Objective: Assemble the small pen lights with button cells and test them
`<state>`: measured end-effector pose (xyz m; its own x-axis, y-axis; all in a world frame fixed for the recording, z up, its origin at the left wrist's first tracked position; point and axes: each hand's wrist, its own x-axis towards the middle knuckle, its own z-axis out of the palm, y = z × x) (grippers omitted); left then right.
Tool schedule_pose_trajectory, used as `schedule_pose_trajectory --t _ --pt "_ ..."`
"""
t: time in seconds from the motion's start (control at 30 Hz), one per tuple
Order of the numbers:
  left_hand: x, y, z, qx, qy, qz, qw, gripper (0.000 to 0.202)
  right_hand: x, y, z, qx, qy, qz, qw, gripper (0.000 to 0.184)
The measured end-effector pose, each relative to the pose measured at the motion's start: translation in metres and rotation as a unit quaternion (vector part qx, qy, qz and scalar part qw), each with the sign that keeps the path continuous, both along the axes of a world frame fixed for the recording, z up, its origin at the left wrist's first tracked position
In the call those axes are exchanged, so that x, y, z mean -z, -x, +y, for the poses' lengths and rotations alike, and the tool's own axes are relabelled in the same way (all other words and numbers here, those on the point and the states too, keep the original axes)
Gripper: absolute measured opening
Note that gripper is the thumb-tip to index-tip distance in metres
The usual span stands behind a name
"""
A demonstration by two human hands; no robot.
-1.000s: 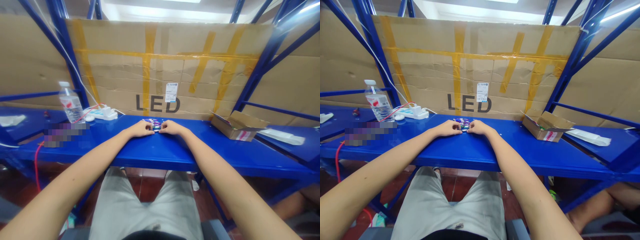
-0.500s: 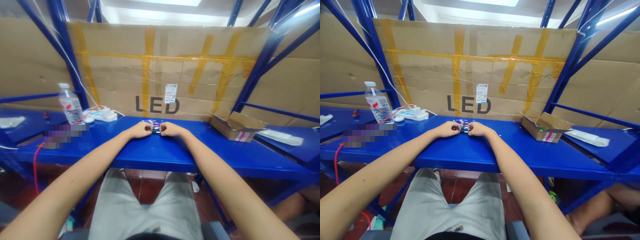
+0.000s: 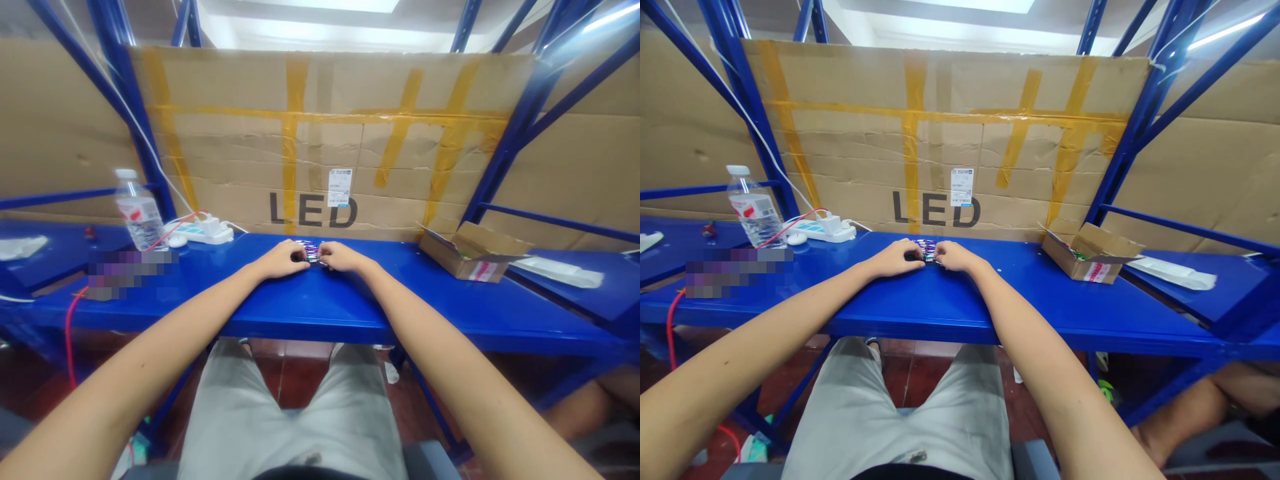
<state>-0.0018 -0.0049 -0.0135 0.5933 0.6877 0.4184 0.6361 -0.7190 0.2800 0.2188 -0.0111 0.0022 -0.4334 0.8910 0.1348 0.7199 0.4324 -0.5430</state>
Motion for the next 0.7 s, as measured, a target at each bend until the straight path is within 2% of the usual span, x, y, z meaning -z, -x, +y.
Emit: schedule_pose_trajectory --t 0.13,0.3,0.4,0.53,0.7 --pt "0.002 -0.004 -0.002 0.023 0.04 -0.017 0.999 0.026 0.0 0.003 -0.003 -0.02 0.071 0.081 0.994 0.009" --pt "0.004 -0.004 0.001 0.014 0.026 -0.013 0.999 0.014 -0.001 0.007 -0.006 -0.025 0.09 0.137 0.986 0.006" --pt "0.003 -0.004 -0.001 0.007 0.005 -0.01 1.0 0.014 -0.001 0.005 -0.004 -0.033 0.09 0.134 0.986 0.002" --pt "0.001 -0.005 -0.006 -0.004 -0.01 0.025 1.0 0.017 -0.001 0.003 -0.002 -0.057 0.09 0.12 0.987 0.006" --pt "0.001 -0.008 -0.012 -0.035 -0.01 0.077 0.996 0.03 -0.001 0.004 -0.005 -0.045 0.078 0.104 0.99 0.012"
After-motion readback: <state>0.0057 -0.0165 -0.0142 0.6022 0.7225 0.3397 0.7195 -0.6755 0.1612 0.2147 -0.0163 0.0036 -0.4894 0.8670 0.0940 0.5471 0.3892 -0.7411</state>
